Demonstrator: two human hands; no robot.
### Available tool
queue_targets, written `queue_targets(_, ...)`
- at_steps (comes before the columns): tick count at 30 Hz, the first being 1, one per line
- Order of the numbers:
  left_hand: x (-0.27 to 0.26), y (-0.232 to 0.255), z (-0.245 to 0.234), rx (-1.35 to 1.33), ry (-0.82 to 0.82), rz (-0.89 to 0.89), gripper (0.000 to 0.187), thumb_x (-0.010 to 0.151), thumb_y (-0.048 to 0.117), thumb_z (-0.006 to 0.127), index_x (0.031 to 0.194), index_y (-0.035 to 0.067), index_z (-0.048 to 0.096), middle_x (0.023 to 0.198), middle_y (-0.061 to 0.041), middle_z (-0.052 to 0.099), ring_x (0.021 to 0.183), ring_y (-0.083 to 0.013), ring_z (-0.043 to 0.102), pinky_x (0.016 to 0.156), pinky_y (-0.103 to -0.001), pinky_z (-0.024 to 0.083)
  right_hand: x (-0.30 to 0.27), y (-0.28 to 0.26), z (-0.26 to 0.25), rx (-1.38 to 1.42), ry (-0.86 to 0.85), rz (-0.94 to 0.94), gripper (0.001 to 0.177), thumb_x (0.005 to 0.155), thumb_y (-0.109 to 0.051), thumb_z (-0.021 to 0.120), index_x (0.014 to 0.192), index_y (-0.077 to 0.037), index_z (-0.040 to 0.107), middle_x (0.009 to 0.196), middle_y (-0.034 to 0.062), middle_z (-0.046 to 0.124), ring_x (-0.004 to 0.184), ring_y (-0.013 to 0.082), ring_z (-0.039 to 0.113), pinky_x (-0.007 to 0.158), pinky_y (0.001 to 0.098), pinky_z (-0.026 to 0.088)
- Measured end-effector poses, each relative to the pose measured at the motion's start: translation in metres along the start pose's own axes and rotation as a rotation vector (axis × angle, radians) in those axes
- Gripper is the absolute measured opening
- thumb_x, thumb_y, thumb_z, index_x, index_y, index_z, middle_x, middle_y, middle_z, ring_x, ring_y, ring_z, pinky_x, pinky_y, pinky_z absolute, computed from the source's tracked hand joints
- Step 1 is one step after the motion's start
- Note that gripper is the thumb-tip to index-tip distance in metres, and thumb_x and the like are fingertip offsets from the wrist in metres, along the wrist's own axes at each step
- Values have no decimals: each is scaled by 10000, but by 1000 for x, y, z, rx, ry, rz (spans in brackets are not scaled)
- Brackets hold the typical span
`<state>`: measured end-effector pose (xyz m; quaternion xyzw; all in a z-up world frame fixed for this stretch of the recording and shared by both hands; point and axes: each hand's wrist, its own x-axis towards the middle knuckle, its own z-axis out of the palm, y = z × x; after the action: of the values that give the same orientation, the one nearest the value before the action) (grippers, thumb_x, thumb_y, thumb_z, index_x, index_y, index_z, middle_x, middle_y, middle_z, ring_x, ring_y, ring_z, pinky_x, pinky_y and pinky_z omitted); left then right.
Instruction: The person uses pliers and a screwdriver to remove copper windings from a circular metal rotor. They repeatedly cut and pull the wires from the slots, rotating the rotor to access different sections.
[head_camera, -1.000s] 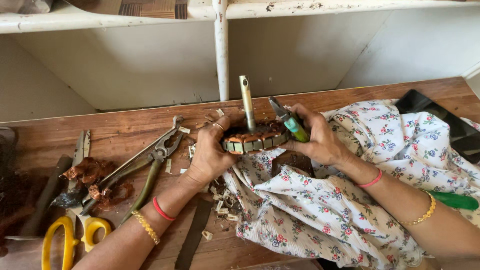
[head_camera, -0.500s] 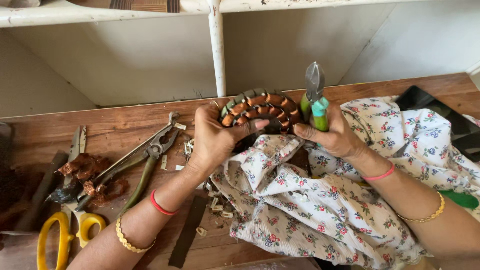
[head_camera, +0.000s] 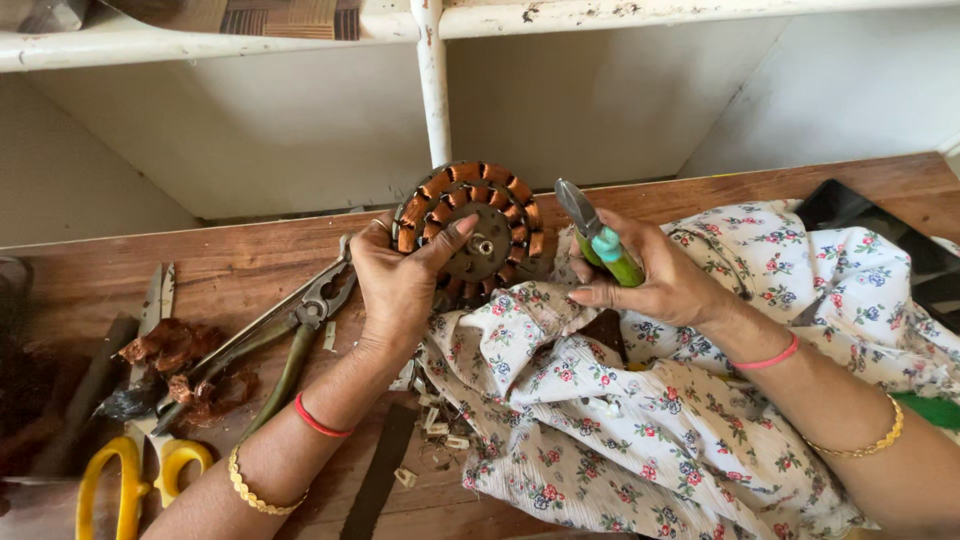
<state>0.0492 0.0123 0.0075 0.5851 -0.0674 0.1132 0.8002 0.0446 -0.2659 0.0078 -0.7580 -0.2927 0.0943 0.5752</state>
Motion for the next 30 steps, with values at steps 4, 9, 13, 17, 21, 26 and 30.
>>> queue_targets(4, -1, 9, 1, -50, 53, -130, 300, 823, 17, 823, 1074, -102, 711, 970, -161, 778, 763, -180, 739, 689, -335, 642, 2, 15, -6, -183, 77, 83, 432, 820, -339, 835, 1042, -57, 595, 843, -24, 501, 786, 113, 485, 693, 289, 412)
queue_targets(9, 5, 26, -2, -312, -26, -128, 356, 821, 42, 794, 1124, -108, 684, 1004, -202, 779, 837, -276, 793, 763, -450, 698, 2, 40, -11, -392, 112, 186, 514, 801, -454, 852, 885, -44, 553, 739, -17, 401, 697, 137, 420, 626, 331, 371)
queue_targets(13, -1, 26, -1, -252, -38, -214, 398, 802, 46, 791, 1148, -103, 665, 1034, -195, 785, 870, -267, 804, 781, -444, 711, 6, 32, -5, -252, 200, 131, 452, 810, -406, 850, 921, -57, 584, 771, -27, 427, 725, 125, 418, 642, 321, 369)
queue_targets(17, -11, 18, 5, -222, -74, -231, 385, 812, 37, 797, 1140, -126, 678, 1025, -200, 775, 850, -274, 785, 750, -450, 694, 5, -13, -16, -518, 299, -67, 483, 760, -263, 884, 1043, -29, 569, 903, 18, 607, 827, 130, 564, 752, 304, 494)
queue_targets(21, -10, 25, -3, -257, -72, -277, 362, 816, 44, 793, 1112, -133, 682, 998, -214, 781, 815, -278, 790, 701, -445, 696, -26, -81, -18, -859, 604, -292, 435, 846, -128, 855, 1172, -5, 595, 1097, 122, 690, 986, 202, 707, 861, 354, 602)
queue_targets(26, -9, 34, -9, -250, -81, -263, 356, 838, 42, 779, 1126, -141, 679, 990, -231, 772, 767, -285, 777, 618, -440, 656, -12, -92, -4, -1153, 526, -335, 454, 710, -36, 818, 1114, -3, 613, 1017, 133, 694, 846, 212, 686, 737, 337, 585)
queue_targets(30, -11, 35, -6, -226, -108, -231, 360, 843, 26, 763, 1149, -139, 666, 1026, -217, 777, 824, -262, 789, 712, -429, 677, -6, -97, -18, -1259, 453, -229, 370, 784, -72, 853, 1108, -55, 675, 910, 89, 655, 762, 181, 653, 651, 337, 540)
